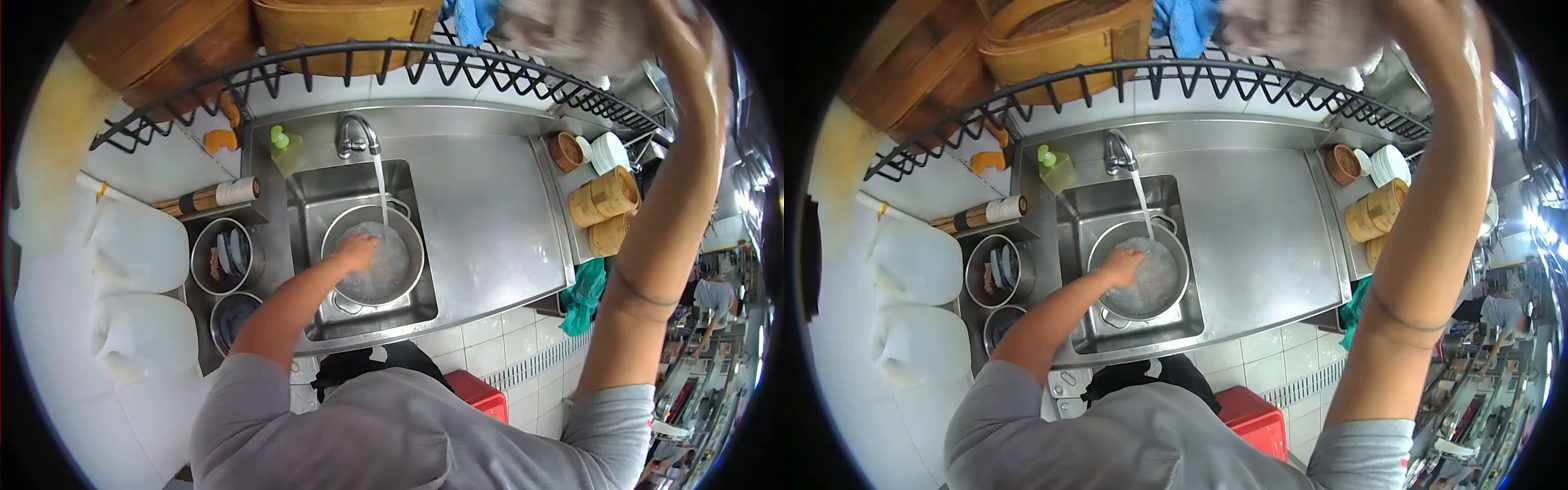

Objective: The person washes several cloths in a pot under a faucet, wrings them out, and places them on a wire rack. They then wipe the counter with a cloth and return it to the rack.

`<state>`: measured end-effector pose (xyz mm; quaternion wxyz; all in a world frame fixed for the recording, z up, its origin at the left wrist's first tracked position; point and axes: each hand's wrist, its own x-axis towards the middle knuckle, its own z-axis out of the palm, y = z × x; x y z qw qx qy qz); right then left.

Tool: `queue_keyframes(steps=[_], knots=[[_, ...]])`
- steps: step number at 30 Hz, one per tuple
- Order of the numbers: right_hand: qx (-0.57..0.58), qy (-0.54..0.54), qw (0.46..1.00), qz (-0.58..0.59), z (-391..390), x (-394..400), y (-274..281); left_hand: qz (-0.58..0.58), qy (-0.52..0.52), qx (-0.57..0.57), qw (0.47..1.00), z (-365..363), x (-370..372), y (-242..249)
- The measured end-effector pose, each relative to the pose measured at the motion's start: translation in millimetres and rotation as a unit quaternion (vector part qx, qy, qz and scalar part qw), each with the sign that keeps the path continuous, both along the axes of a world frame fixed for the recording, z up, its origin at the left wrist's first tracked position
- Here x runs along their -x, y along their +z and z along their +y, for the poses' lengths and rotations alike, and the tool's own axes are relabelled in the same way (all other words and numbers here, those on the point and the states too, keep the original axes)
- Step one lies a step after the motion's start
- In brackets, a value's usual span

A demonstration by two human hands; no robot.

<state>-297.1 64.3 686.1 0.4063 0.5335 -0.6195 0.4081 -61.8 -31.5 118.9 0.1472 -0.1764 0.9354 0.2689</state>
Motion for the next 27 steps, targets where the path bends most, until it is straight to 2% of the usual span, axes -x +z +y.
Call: queue_keyframes(steps=[2, 3, 5, 7, 8, 9, 11, 12, 13, 14, 15, 16, 17, 18, 19, 20, 22, 23, 24, 25, 27], knots=[[-0.021, -0.056, 0.998, -0.037, -9.8, 11.6, -13.8, -0.057, 0.062, -0.029, 0.996, -16.8, 13.2, -58.3], [0.031, -0.038, 0.998, 0.027, -5.9, 27.7, -21.8, -0.056, 0.05, -0.027, 0.997, -18.3, 18.5, -74.7], [0.131, 0.006, 0.978, 0.165, -0.8, 54.4, -39.6, -0.139, 0.102, -0.01, 0.985, -11.3, 26.2, -97.1], [0.165, 0.071, 0.973, 0.148, 31.1, 25.9, -78.9, -0.231, 0.025, 0.016, 0.972, 6.6, 24.6, -97.1], [0.179, 0.171, 0.967, 0.063, 41.9, 9.9, -99.7, -0.287, -0.034, -0.004, 0.957, 16.2, 24.6, -121.2], [0.179, 0.188, 0.964, 0.058, 57.7, 4.9, -122.4, -0.343, -0.093, -0.024, 0.934, 23.9, 22.7, -147.0], [0.155, 0.221, 0.963, 0.016, 87.9, -5.2, -177.1, -0.295, -0.098, -0.051, 0.949, 49.4, 14.3, -128.4], [0.136, 0.22, 0.965, -0.035, 95.8, -11.2, -215.7, -0.301, -0.097, -0.052, 0.947, 56.0, 19.6, -134.8], [0.114, 0.205, 0.969, -0.079, 97.9, -20.6, -251.7, -0.269, -0.162, -0.067, 0.947, 60.8, 27.1, -148.6], [0.068, 0.193, 0.966, -0.157, 101.6, -30.4, -296.5, -0.237, -0.226, -0.081, 0.941, 63.7, 32.6, -154.4], [0.003, 0.17, 0.951, -0.257, 103.6, -45.7, -335.8, -0.244, -0.225, -0.079, 0.94, 65.3, 34.9, -135.2], [-0.114, 0.172, 0.909, -0.363, 107.3, -54.0, -367.3, -0.145, -0.125, -0.12, 0.974, 67.5, 32.9, -93.6], [-0.208, 0.208, 0.829, -0.475, 103.7, -59.1, -395.3, -0.044, -0.024, -0.156, 0.987, 67.1, 28.6, -53.8], [-0.247, 0.229, 0.728, -0.597, 99.5, -65.0, -422.2, -0.053, -0.029, -0.151, 0.987, 64.8, 24.0, -24.6], [-0.277, 0.246, 0.608, -0.702, 95.2, -70.6, -447.7, -0.012, 0.021, -0.165, 0.986, 63.1, 20.8, 2.2], [-0.265, 0.244, 0.606, -0.709, 90.6, -73.4, -471.9, 0.028, 0.07, -0.179, 0.981, 62.4, 18.1, 28.7], [-0.301, 0.266, 0.564, -0.722, 76.5, -71.7, -511.0, 0.178, 0.047, -0.193, 0.964, 48.4, 3.7, 81.1], [-0.285, 0.259, 0.566, -0.729, 67.7, -73.4, -521.6, 0.207, 0.159, -0.351, 0.899, 50.5, -3.3, 116.3], [-0.283, 0.236, 0.485, -0.793, 58.1, -76.1, -529.9, 0.222, 0.267, -0.494, 0.797, 53.3, -11.5, 136.8], [-0.278, 0.213, 0.398, -0.848, 50.5, -81.0, -537.3, 0.233, 0.285, -0.506, 0.78, 43.7, -24.0, 133.5], [-0.38, 0.159, 0.336, -0.847, 35.4, -88.2, -550.7, 0.278, 0.343, -0.481, 0.757, 32.4, -29.8, 120.5]])
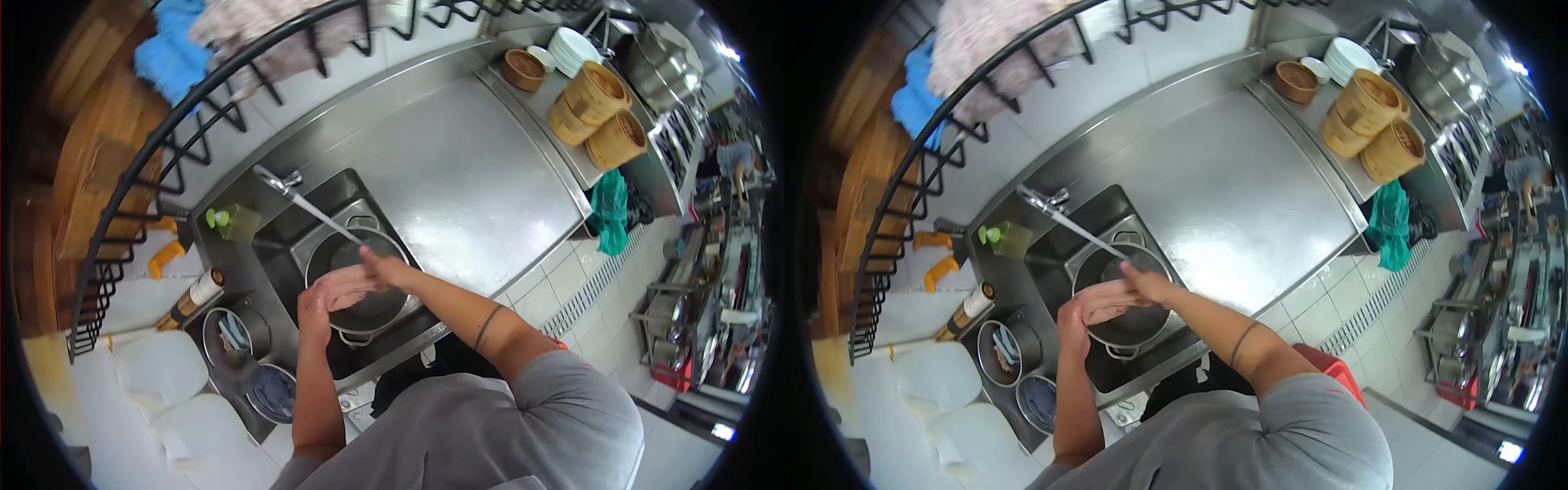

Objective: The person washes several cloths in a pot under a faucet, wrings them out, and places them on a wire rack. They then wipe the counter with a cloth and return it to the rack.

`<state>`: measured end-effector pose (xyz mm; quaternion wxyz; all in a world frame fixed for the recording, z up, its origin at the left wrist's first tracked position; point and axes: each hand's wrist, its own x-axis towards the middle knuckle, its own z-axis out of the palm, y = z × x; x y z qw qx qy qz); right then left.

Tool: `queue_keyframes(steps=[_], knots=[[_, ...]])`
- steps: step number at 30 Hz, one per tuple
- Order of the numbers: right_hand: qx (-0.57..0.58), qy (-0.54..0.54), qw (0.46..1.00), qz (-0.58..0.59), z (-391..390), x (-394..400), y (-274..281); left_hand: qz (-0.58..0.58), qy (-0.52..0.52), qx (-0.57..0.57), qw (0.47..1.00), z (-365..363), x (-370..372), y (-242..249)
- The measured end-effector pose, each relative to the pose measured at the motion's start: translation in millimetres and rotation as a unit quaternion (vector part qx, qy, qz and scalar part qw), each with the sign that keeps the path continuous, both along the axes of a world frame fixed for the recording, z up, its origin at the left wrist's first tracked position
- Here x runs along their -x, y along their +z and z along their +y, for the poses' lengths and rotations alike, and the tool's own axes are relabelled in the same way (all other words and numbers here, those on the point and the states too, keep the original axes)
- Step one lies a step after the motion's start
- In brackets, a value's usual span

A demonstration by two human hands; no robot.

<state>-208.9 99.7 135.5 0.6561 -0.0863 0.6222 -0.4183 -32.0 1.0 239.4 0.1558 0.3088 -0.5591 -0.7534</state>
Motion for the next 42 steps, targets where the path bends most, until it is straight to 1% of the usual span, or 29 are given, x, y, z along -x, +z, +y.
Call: queue_keyframes(steps=[1, 2, 4, 6, 7, 10, 11, 12, 14, 15, 16, 17, 18, 19, 20, 22, 24, 26, 27, 28, 29, 30, 31, 32, 35, 37, 39, 41, 42], knots=[[0.047, 0.007, 0.997, 0.059, -11.1, -15.4, -65.6, 0.0, -0.01, 0.0, 1.0, 0.7, 3.4, -10.1], [0.045, 0.001, 0.997, 0.06, -14.7, -29.2, -59.8, -0.082, 0.071, -0.113, 0.988, 1.5, 6.1, -24.1], [0.137, 0.169, 0.866, 0.449, -23.8, -46.3, -26.5, -0.161, 0.151, -0.22, 0.95, -0.4, 8.1, -68.4], [0.174, 0.138, 0.853, 0.472, -33.3, -54.7, -11.9, 0.007, 0.138, -0.329, 0.934, -6.3, -1.0, -158.8], [0.21, 0.107, 0.838, 0.492, -36.7, -58.6, -4.9, 0.228, -0.031, -0.252, 0.94, -24.3, -19.9, -257.2], [0.316, 0.017, 0.778, 0.543, -37.9, -68.4, 0.6, 0.241, 0.044, -0.253, 0.936, -13.4, 13.4, -212.5], [0.29, 0.054, 0.814, 0.501, -42.4, -52.2, -3.5, 0.093, 0.233, -0.355, 0.901, 7.1, 35.4, -133.1], [0.292, 0.058, 0.812, 0.502, -47.2, -36.6, -9.5, 0.096, 0.236, -0.355, 0.899, 5.2, 44.6, -111.5], [0.083, 0.181, 0.836, 0.511, -51.1, -17.1, -31.0, -0.096, 0.297, -0.22, 0.924, 1.3, 50.6, -96.2], [0.084, 0.186, 0.835, 0.51, -43.8, -14.5, -55.8, -0.101, 0.185, -0.168, 0.963, -24.6, 25.0, -178.6], [0.089, 0.247, 0.807, 0.529, -35.2, -10.8, -88.4, -0.099, 0.192, -0.169, 0.962, -23.4, 26.1, -178.1], [0.093, 0.305, 0.774, 0.547, -32.0, -7.4, -105.4, -0.245, 0.046, 0.083, 0.965, -22.2, 31.5, -171.7], [0.096, 0.308, 0.772, 0.547, -34.1, -5.6, -94.6, -0.37, -0.106, 0.324, 0.864, -22.2, 32.5, -168.7], [0.033, 0.427, 0.759, 0.491, -37.5, -5.3, -72.5, -0.331, -0.16, 0.458, 0.81, -28.0, 10.6, -264.3], [-0.03, 0.535, 0.73, 0.424, -39.4, -7.4, -59.4, -0.334, -0.159, 0.457, 0.809, -26.3, 7.4, -264.2], [-0.013, 0.472, 0.742, 0.475, -22.9, -23.0, -66.1, -0.462, -0.368, 0.435, 0.68, -16.5, 12.1, -245.7], [0.004, 0.406, 0.75, 0.522, -20.2, -28.9, -78.2, -0.414, -0.354, 0.411, 0.731, -14.0, 14.5, -214.8], [0.067, 0.506, 0.75, 0.421, -24.8, -28.8, -98.2, -0.363, -0.342, 0.386, 0.776, -17.8, 15.0, -174.7], [0.071, 0.504, 0.75, 0.422, -20.6, -29.5, -96.2, -0.315, -0.25, 0.304, 0.864, -22.9, 17.0, -153.3], [0.105, 0.388, 0.829, 0.389, -16.5, -27.0, -92.6, -0.256, -0.152, 0.218, 0.929, -28.9, 17.5, -133.9], [0.138, 0.265, 0.891, 0.343, -13.6, -31.3, -90.4, -0.26, -0.152, 0.222, 0.927, -30.0, 10.2, -117.2], [0.141, 0.263, 0.892, 0.34, -16.2, -34.9, -66.8, -0.117, -0.023, 0.138, 0.983, -29.5, 0.2, -101.6], [0.081, 0.284, 0.882, 0.367, -22.1, -31.0, -26.3, 0.035, 0.106, 0.049, 0.992, -30.4, -6.9, -82.9], [0.02, 0.305, 0.867, 0.394, -24.9, -30.2, -3.6, 0.035, 0.153, 0.06, 0.986, -30.5, -13.3, -55.4], [0.064, 0.157, 0.891, 0.422, -23.6, -38.5, -14.2, -0.086, 0.147, 0.203, 0.964, -48.2, -43.6, -75.4], [0.088, 0.143, 0.885, 0.435, -25.8, -46.0, 32.3, -0.338, -0.023, 0.378, 0.862, -30.3, -35.7, -58.7], [0.113, 0.131, 0.878, 0.447, -23.6, -52.9, 78.8, -0.265, -0.035, 0.398, 0.877, -20.5, -29.6, -75.7], [0.293, -0.041, 0.947, 0.122, -16.1, -52.7, 104.8, -0.191, -0.046, 0.419, 0.886, -15.3, -18.6, -84.6], [0.295, -0.039, 0.947, 0.124, -13.0, -49.4, 104.7, -0.051, 0.033, 0.211, 0.976, -15.0, -8.9, -84.8]])
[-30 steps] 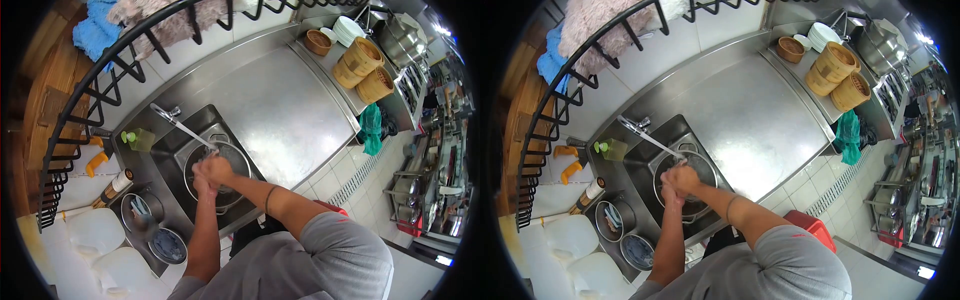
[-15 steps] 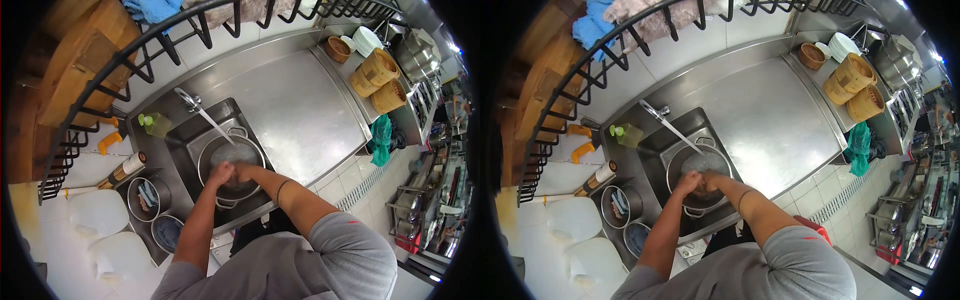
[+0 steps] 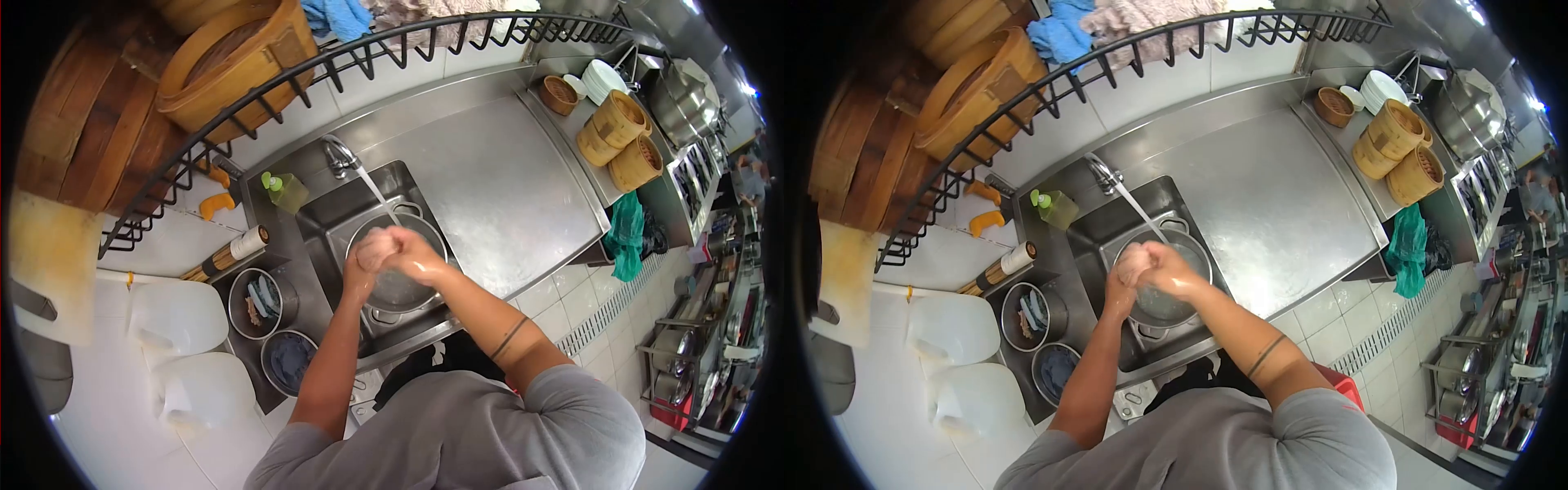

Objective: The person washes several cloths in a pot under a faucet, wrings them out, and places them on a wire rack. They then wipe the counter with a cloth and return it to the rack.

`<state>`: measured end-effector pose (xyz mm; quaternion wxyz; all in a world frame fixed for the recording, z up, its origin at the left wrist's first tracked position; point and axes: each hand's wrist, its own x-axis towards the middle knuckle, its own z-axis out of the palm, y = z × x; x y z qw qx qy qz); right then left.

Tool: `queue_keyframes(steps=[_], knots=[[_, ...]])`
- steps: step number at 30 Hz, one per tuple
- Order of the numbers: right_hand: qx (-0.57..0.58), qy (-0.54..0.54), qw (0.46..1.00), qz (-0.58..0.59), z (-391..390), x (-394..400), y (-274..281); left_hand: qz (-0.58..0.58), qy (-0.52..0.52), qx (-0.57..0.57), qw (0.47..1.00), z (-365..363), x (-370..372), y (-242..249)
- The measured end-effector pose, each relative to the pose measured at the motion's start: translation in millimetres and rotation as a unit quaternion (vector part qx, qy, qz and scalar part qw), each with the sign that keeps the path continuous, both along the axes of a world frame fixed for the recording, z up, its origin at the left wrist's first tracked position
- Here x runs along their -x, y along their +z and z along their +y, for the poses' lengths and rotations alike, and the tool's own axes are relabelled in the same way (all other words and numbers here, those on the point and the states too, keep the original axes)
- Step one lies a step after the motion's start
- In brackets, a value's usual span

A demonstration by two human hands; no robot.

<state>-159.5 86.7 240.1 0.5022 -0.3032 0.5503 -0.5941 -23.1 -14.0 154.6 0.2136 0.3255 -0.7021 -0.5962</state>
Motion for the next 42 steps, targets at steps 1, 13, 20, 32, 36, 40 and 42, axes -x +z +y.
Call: queue_keyframes(steps=[1, 13, 20, 32, 36, 40, 42], knots=[[0.067, -0.037, 0.991, -0.11, 4.1, 6.4, -4.6, 0.165, 0.053, -0.214, 0.961, 0.7, 9.9, 7.9], [0.126, -0.077, 0.931, 0.334, -6.1, 19.4, -10.7, 0.217, -0.243, -0.341, 0.882, -43.9, -3.4, 91.2], [0.328, 0.079, 0.612, 0.715, -24.1, 33.1, 36.5, 0.098, -0.388, -0.368, 0.839, -77.9, 15.5, 125.2], [-0.153, 0.265, 0.731, 0.61, -42.4, 61.9, 8.8, -0.116, -0.23, 0.445, 0.858, -37.3, 41.9, 88.4], [-0.065, 0.07, 0.788, 0.609, -21.9, 63.3, 44.9, -0.089, -0.23, 0.495, 0.833, -47.6, 47.2, 95.9], [0.306, -0.02, 0.574, 0.759, -5.6, 56.2, 76.3, 0.016, -0.214, -0.396, 0.893, -69.2, 30.6, 107.1], [0.343, -0.001, 0.581, 0.738, -17.3, 47.7, 80.7, 0.045, -0.339, -0.535, 0.773, -63.9, 26.9, 111.3]])
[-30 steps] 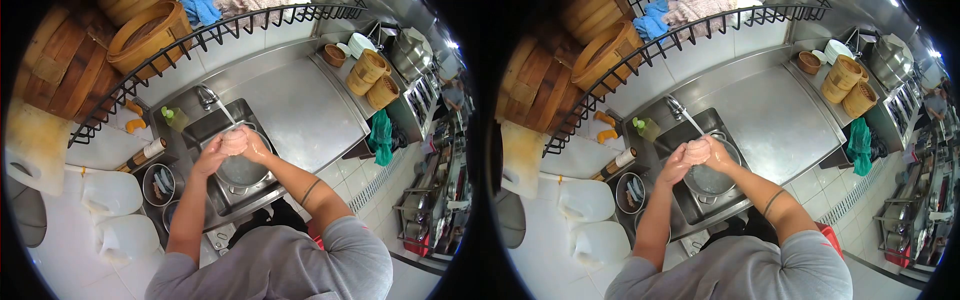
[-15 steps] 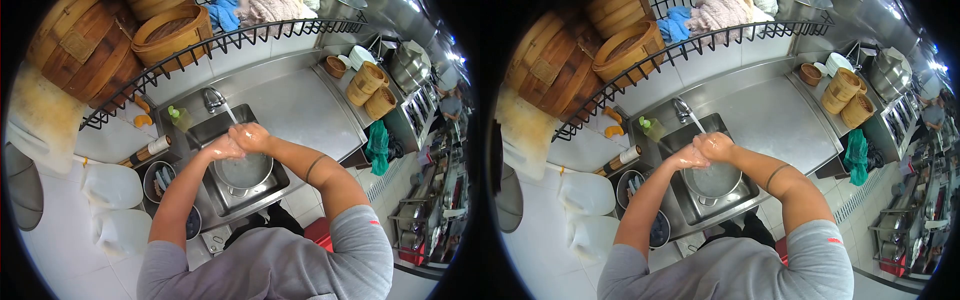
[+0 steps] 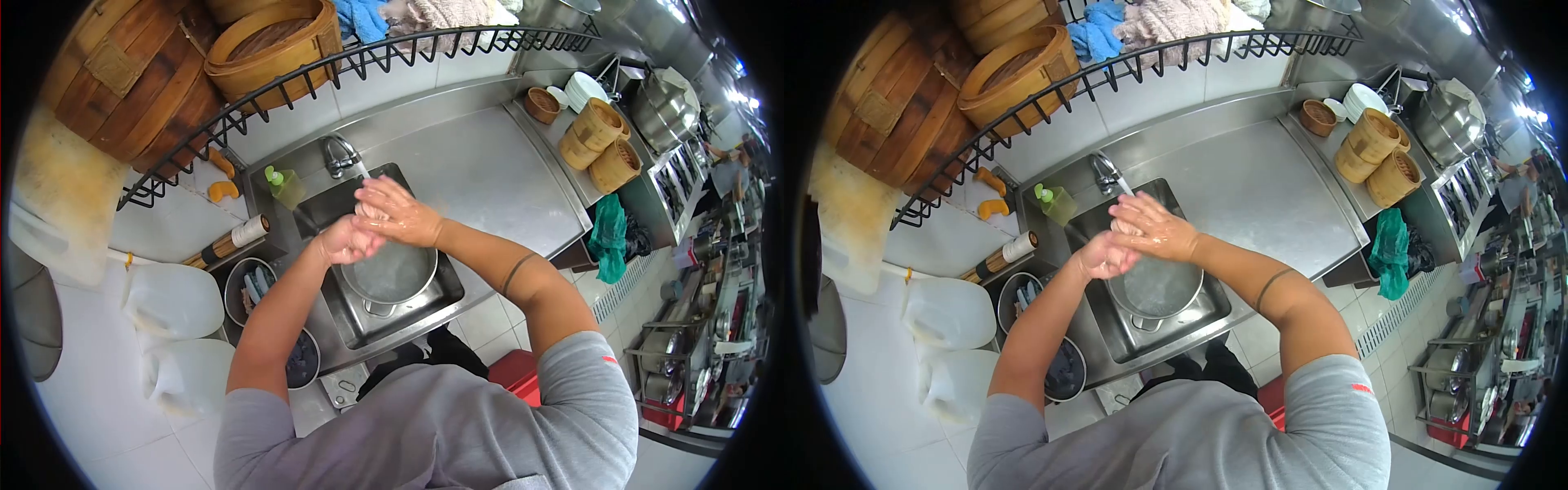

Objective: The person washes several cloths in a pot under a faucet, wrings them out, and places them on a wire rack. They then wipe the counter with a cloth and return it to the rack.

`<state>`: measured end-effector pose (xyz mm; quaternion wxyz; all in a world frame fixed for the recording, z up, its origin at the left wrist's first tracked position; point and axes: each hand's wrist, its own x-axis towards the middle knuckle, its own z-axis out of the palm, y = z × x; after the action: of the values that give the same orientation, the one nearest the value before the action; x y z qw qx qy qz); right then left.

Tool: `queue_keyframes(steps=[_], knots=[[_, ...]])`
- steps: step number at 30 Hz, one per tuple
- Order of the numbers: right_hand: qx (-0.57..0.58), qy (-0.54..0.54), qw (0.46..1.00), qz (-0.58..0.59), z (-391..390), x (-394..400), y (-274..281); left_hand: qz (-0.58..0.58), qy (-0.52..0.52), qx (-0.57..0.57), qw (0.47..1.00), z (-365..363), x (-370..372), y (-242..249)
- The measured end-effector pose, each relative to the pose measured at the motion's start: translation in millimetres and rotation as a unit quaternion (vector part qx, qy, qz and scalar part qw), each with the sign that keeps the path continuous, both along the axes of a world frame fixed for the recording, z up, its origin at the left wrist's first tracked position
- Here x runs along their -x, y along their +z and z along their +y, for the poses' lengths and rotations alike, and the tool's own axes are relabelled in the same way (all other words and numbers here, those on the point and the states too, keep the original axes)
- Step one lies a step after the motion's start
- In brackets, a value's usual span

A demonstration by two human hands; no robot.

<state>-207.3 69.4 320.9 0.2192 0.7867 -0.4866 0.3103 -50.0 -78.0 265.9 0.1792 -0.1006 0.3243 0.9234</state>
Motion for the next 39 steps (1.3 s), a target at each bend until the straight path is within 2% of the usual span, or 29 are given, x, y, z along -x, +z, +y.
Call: queue_keyframes(steps=[1, 2, 4, 5, 6, 8, 9, 11, 12, 14, 15, 17, 18, 20, 21, 22, 24, 25, 26, 28, 29, 30, 31, 32, 34, 35, 36, 37, 39], knots=[[0.007, 0.047, 0.999, -0.01, -4.5, -1.0, 1.0, 0.02, -0.09, 0.1, 0.991, 4.8, 3.0, 12.2], [0.006, 0.047, 0.999, -0.011, -6.2, 2.5, -6.0, 0.019, -0.09, 0.099, 0.991, 5.9, 5.0, 9.7], [-0.345, -0.04, 0.937, 0.016, -11.0, 5.1, -21.9, -0.005, -0.169, 0.281, 0.945, 5.8, 6.2, -4.4], [-0.378, -0.068, 0.923, 0.007, -11.0, 2.2, -25.0, -0.051, -0.211, 0.387, 0.896, 4.0, 12.9, -21.0], [-0.38, -0.064, 0.923, 0.009, -9.9, -3.3, -28.8, -0.051, -0.207, 0.385, 0.898, 8.9, 14.5, -28.9], [-0.452, -0.219, 0.863, -0.05, -8.0, -18.1, -45.7, 0.07, -0.077, 0.682, 0.724, 17.3, 15.6, -40.5], [-0.456, -0.216, 0.862, -0.047, -8.7, -24.4, -58.3, 0.068, -0.074, 0.679, 0.727, 16.1, 17.5, -52.0], [-0.516, -0.303, 0.779, -0.19, -9.5, -33.7, -88.7, -0.015, -0.119, 0.858, 0.5, 14.4, 25.2, -74.0], [-0.52, -0.302, 0.777, -0.184, -8.0, -37.2, -98.1, -0.016, -0.115, 0.855, 0.505, 16.4, 23.8, -68.1], [-0.558, -0.229, 0.682, -0.414, -2.2, -45.8, -113.1, 0.066, -0.16, 0.884, 0.434, 20.3, 16.2, -45.6], [-0.561, -0.228, 0.681, -0.411, 3.5, -49.9, -117.8, 0.064, -0.157, 0.883, 0.437, 22.3, 14.8, -49.5], [-0.511, -0.179, 0.42, -0.729, 12.1, -55.8, -123.4, 0.145, 0.007, 0.893, 0.426, 23.5, 12.0, -55.2], [-0.509, -0.179, 0.425, -0.727, 18.4, -56.2, -119.7, 0.146, 0.011, 0.894, 0.423, 25.9, 11.1, -52.3], [-0.327, -0.149, 0.722, -0.592, 26.8, -41.1, -91.9, 0.152, 0.166, 0.868, 0.443, 33.3, 14.9, -36.6], [-0.292, -0.165, 0.74, -0.584, 32.8, -36.7, -54.1, 0.14, 0.265, 0.814, 0.497, 44.5, 10.8, -18.0], [-0.258, -0.182, 0.753, -0.577, 44.3, -37.3, -5.0, 0.138, 0.271, 0.813, 0.496, 53.2, 5.0, -4.1], [-0.123, -0.212, 0.817, -0.521, 63.0, -29.3, 77.8, 0.065, 0.318, 0.744, 0.584, 71.6, -10.2, 8.6], [-0.028, -0.186, 0.863, -0.469, 65.4, -15.9, 111.0, 0.044, 0.261, 0.733, 0.626, 79.1, -18.1, -0.9], [0.094, -0.129, 0.869, -0.468, 58.4, -6.9, 152.3, 0.039, 0.265, 0.731, 0.627, 87.3, -27.2, -19.9], [0.152, -0.246, 0.918, -0.271, 55.6, 25.9, 224.6, 0.093, 0.098, 0.833, 0.536, 103.5, -41.0, -67.2], [0.169, -0.325, 0.905, -0.217, 48.2, 32.5, 260.2, 0.088, 0.098, 0.832, 0.539, 111.0, -43.5, -82.6], [0.253, -0.362, 0.859, 0.26, 41.9, 94.5, 280.8, 0.068, 0.05, 0.829, 0.553, 119.4, -46.8, -96.5], [0.184, -0.389, 0.899, 0.083, 27.7, 82.7, 306.7, 0.047, 0.003, 0.823, 0.566, 125.5, -48.1, -109.6], [0.107, -0.402, 0.904, -0.095, 11.9, 63.4, 334.2, 0.04, 0.004, 0.821, 0.569, 127.0, -45.7, -124.6], [0.131, -0.43, 0.894, -0.005, 6.5, 40.3, 342.2, -0.007, -0.058, 0.802, 0.594, 133.6, -44.8, -140.9], [0.216, -0.382, 0.895, 0.074, 2.4, 56.2, 335.7, -0.02, -0.054, 0.798, 0.6, 137.4, -44.3, -148.9], [0.224, -0.387, 0.886, 0.119, 5.3, 82.4, 326.7, -0.042, -0.08, 0.781, 0.618, 137.3, -39.9, -143.0], [0.255, -0.305, 0.916, 0.057, 12.6, 50.7, 313.3, -0.065, -0.101, 0.764, 0.633, 136.7, -35.9, -135.1], [0.212, -0.097, 0.957, -0.171, 27.0, 35.2, 234.8, -0.057, -0.072, 0.766, 0.636, 148.0, -37.7, -117.5]])
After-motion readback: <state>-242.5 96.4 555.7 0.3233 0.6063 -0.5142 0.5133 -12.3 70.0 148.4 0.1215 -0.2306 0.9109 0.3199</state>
